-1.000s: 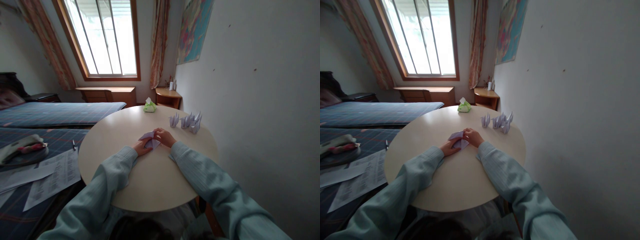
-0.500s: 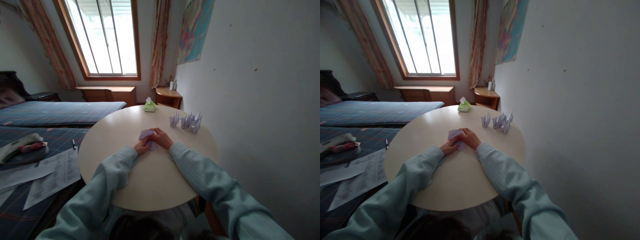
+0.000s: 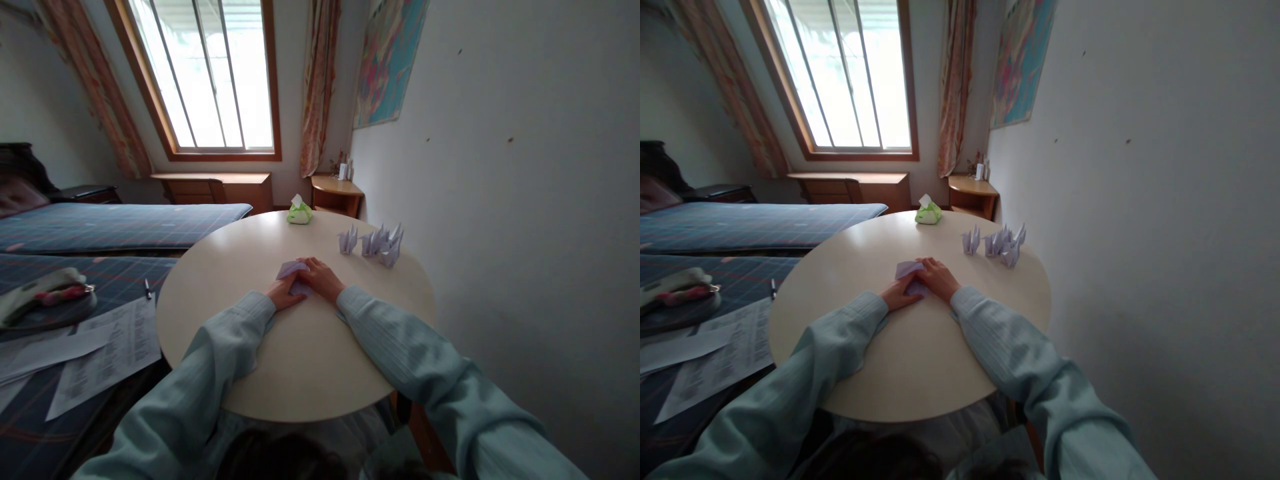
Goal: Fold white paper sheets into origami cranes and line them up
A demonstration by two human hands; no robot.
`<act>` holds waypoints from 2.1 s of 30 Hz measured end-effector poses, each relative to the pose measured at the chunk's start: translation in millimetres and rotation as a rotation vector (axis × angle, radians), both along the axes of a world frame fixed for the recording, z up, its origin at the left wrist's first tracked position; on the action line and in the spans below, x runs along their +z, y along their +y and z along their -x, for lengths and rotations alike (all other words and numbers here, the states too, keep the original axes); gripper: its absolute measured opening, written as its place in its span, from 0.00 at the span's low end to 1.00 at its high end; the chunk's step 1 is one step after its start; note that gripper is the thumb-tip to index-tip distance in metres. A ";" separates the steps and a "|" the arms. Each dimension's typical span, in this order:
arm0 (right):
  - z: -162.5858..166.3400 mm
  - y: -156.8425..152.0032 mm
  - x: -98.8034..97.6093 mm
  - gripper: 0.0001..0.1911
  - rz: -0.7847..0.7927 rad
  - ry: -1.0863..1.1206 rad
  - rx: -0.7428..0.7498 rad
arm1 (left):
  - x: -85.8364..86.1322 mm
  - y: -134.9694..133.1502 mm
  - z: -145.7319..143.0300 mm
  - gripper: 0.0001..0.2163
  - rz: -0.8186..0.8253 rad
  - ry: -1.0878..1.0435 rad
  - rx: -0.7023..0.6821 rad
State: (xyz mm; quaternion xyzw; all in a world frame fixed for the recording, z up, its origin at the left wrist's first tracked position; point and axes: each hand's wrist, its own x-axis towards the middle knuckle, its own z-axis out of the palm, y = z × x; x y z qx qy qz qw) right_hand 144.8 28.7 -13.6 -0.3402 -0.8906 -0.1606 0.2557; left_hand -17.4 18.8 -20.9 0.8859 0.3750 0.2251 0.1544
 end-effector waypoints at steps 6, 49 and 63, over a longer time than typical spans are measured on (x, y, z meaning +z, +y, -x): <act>-1.9 0.4 2.0 0.10 0.018 0.055 0.017 | -3.0 4.4 1.8 0.30 -0.010 -0.037 -0.031; -1.2 4.5 -17.8 0.38 0.558 0.206 0.030 | -12.6 15.8 -3.1 0.08 0.167 -0.335 0.254; -0.8 3.9 -17.1 0.36 0.543 0.202 0.035 | -11.6 13.6 -7.4 0.06 0.042 -0.069 0.263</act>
